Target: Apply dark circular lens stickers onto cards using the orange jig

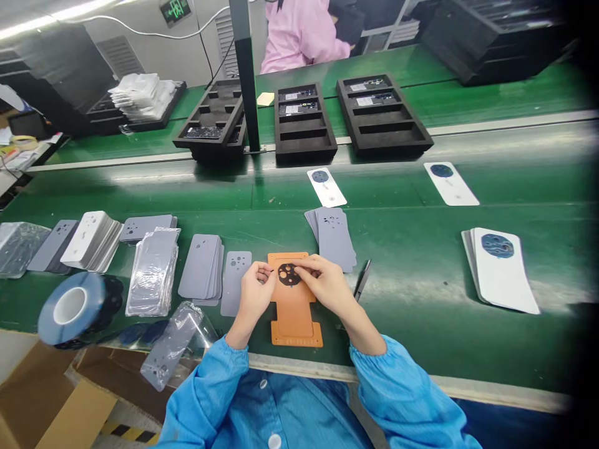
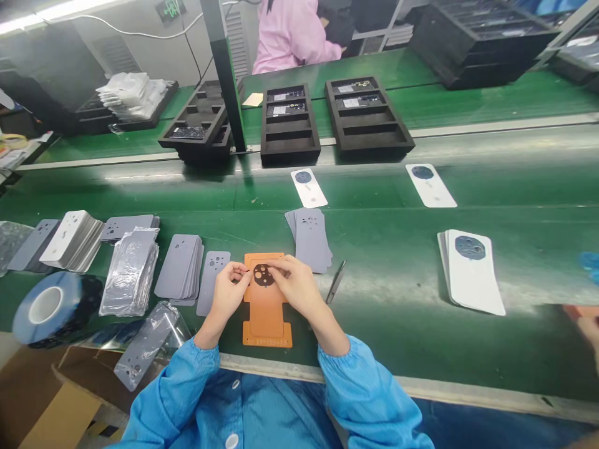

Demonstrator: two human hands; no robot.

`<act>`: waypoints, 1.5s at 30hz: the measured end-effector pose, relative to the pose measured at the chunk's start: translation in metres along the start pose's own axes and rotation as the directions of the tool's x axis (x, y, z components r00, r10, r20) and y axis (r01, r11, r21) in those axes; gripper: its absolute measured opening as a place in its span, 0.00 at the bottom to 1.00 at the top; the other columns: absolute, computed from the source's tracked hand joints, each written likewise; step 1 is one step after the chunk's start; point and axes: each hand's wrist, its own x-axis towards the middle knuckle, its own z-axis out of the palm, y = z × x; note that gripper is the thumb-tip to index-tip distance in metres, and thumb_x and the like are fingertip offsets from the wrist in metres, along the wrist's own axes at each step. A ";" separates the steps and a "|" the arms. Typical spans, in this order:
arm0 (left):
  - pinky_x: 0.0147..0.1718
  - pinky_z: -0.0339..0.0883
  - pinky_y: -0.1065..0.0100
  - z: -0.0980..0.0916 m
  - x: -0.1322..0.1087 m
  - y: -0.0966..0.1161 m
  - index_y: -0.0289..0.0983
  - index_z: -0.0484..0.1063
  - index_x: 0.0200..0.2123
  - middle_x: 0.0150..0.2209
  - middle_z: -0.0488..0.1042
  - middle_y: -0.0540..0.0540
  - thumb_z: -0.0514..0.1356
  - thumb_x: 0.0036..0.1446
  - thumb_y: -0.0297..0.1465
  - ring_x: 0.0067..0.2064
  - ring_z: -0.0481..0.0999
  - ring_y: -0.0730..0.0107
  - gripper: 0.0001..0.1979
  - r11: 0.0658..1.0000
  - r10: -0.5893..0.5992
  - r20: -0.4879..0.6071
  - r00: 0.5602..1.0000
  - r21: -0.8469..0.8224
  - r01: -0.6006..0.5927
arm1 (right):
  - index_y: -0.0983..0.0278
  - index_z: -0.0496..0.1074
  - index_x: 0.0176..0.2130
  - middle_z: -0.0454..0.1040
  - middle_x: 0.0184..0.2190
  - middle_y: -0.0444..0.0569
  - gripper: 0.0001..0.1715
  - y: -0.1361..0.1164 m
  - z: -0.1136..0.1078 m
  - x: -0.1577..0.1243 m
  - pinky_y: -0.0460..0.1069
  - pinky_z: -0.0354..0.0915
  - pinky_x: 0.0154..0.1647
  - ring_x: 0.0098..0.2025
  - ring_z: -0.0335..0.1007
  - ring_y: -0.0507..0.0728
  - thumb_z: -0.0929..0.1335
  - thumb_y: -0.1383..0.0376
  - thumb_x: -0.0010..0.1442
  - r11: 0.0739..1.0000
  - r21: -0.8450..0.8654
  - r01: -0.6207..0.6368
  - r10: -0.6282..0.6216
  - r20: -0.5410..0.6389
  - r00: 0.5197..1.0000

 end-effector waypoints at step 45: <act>0.30 0.65 0.72 0.005 0.000 0.002 0.37 0.71 0.34 0.29 0.71 0.51 0.64 0.51 0.30 0.28 0.68 0.75 0.06 0.992 -0.019 -0.013 1.000 0.122 0.020 | 0.62 0.80 0.40 0.76 0.31 0.48 0.14 0.007 -0.002 -0.003 0.52 0.71 0.37 0.30 0.73 0.55 0.70 0.56 0.60 0.995 -0.030 -0.095 0.090 -0.149 0.985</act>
